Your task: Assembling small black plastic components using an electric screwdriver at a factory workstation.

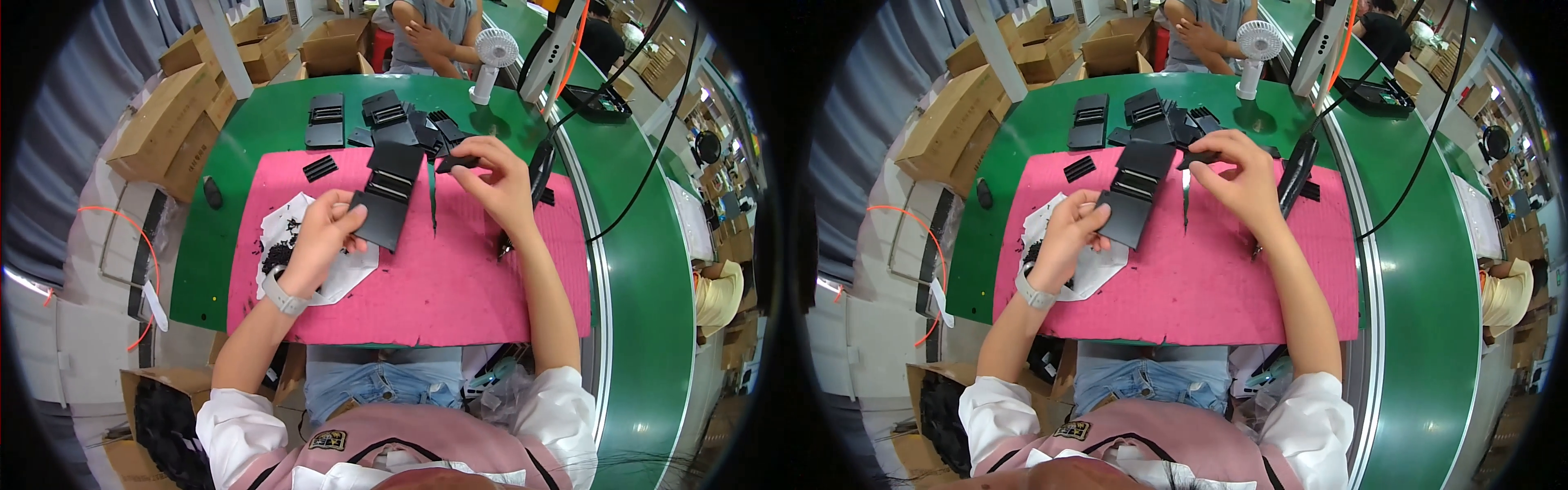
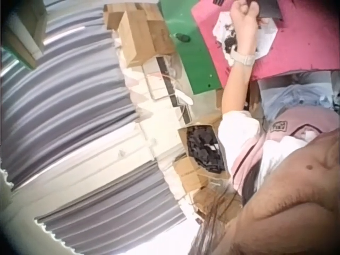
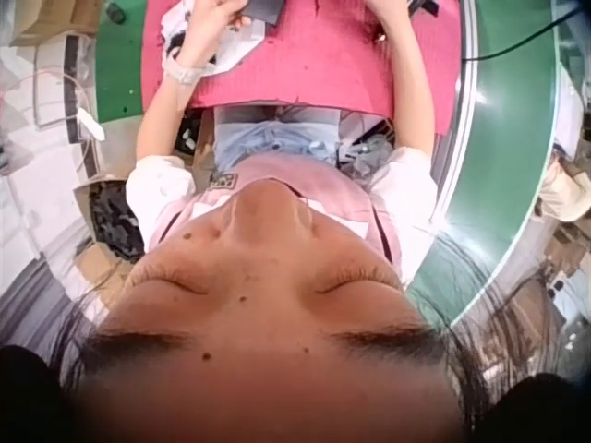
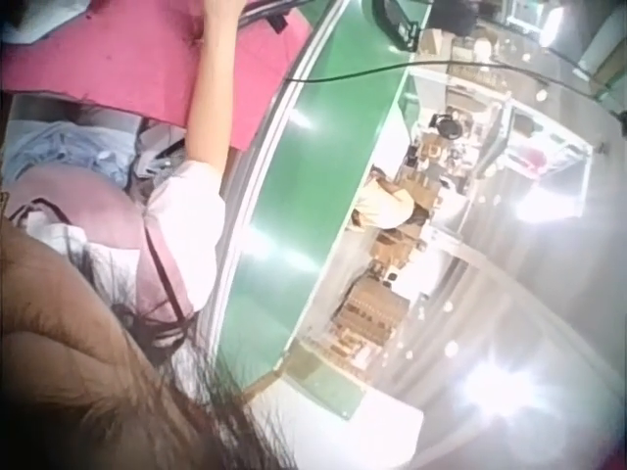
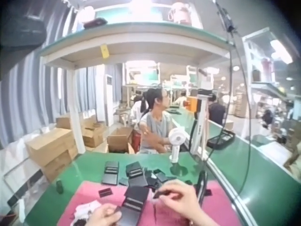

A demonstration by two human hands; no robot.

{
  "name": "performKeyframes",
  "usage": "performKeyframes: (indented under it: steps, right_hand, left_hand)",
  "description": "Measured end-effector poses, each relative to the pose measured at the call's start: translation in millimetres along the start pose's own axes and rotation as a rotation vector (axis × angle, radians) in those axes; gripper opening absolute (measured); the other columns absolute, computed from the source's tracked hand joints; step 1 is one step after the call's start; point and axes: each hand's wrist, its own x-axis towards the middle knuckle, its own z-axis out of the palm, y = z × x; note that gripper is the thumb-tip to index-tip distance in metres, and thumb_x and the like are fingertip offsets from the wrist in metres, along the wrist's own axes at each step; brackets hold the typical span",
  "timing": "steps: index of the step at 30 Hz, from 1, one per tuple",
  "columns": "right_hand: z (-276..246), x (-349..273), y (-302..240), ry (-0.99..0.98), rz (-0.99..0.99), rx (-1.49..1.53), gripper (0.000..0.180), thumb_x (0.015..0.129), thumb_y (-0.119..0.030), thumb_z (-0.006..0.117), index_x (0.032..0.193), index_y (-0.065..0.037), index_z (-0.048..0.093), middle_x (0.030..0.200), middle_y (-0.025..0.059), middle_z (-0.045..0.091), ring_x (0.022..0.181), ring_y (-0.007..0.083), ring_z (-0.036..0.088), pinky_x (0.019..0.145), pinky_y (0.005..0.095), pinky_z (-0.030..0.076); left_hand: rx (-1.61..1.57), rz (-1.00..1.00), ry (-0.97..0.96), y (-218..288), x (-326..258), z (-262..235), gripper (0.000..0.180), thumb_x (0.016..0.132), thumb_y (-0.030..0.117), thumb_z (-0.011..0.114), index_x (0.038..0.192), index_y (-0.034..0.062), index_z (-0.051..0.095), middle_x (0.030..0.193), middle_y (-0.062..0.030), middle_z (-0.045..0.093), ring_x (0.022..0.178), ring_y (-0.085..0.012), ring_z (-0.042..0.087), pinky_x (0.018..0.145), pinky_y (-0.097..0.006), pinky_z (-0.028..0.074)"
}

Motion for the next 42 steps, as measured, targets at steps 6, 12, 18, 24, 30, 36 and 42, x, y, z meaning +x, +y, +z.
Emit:
performKeyframes:
  steps: [6, 12, 18, 24, 30, 36, 42]
  right_hand:
    - [31, -31, -13, -0.057, -0.053, 0.107, 0.018, 0.069, -0.003, 0.07, 0.085, -0.001, 0.064, 0.1, 0.012, 0.064, 0.095, 0.024, 0.063, 0.08, 0.0315, 0.051]
    - [45, -41, -12, -0.178, 0.014, 0.121, 0.016, 0.07, -0.004, 0.07, 0.084, -0.001, 0.063, 0.104, 0.011, 0.063, 0.09, 0.0256, 0.063, 0.072, 0.0324, 0.052]
    - [44, -40, -7, -0.271, -0.135, 0.003, 0.012, 0.07, -0.006, 0.07, 0.08, -0.003, 0.064, 0.104, 0.0111, 0.063, 0.094, 0.0268, 0.062, 0.078, 0.0336, 0.051]
    - [-28, -20, 4, 0.344, -0.011, -0.598, 0.009, 0.072, -0.011, 0.07, 0.078, -0.006, 0.065, 0.078, 0.0089, 0.064, 0.074, 0.0248, 0.063, 0.066, 0.033, 0.05]
    - [-57, -23, 29, 0.324, 0.393, -1.128, 0.039, 0.079, -0.041, 0.063, 0.1, -0.008, 0.062, 0.081, 0.0123, 0.065, 0.08, 0.0297, 0.064, 0.069, 0.0385, 0.05]
    - [-51, -26, 65, 0.066, 0.715, -0.75, 0.066, 0.069, -0.055, 0.067, 0.103, 0.002, 0.059, 0.088, 0.0239, 0.065, 0.086, 0.0379, 0.063, 0.075, 0.043, 0.048]
    - [-43, -21, 73, 0.2, 0.689, -0.292, 0.042, 0.069, -0.034, 0.07, 0.086, 0.004, 0.061, 0.074, 0.0109, 0.062, 0.068, 0.0214, 0.062, 0.063, 0.0343, 0.046]
  left_hand:
    - [-0.108, -0.107, -0.081, -14, -14, 24, 0.014, 0.091, 0.011, 0.053, 0.1, 0.0011, 0.047, 0.076, -0.0079, 0.061, 0.053, -0.0122, 0.058, 0.046, -0.021, 0.044]
    - [-0.145, -0.151, -0.099, -25, -20, 25, 0.016, 0.091, 0.014, 0.055, 0.1, 0.003, 0.048, 0.078, -0.0066, 0.061, 0.055, -0.0115, 0.059, 0.046, -0.021, 0.044]
    - [0.537, 0.059, -0.218, -16, -26, 6, 0.017, 0.088, 0.012, 0.057, 0.096, -0.003, 0.055, 0.06, -0.0078, 0.057, 0.052, -0.0154, 0.058, 0.046, -0.028, 0.043]
    - [1.258, 0.517, 0.367, 2, -40, -47, 0.016, 0.076, 0.017, 0.066, 0.086, 0.0047, 0.062, 0.083, -0.009, 0.058, 0.075, -0.0289, 0.059, 0.062, -0.038, 0.048]
    - [1.229, 0.523, 0.248, -17, -34, -66, 0.015, 0.072, 0.009, 0.068, 0.084, 0.0005, 0.061, 0.082, -0.0106, 0.055, 0.078, -0.0291, 0.057, 0.066, -0.037, 0.046]
    - [1.072, 0.614, 0.321, -18, -31, -62, 0.009, 0.073, 0.003, 0.066, 0.079, -0.0006, 0.06, 0.076, -0.0104, 0.057, 0.073, -0.0292, 0.058, 0.063, -0.036, 0.045]
    - [1.0, 0.609, 0.368, -19, -28, -65, 0.004, 0.077, 0.004, 0.062, 0.079, 0.0012, 0.06, 0.078, -0.0106, 0.057, 0.076, -0.0301, 0.058, 0.064, -0.038, 0.046]
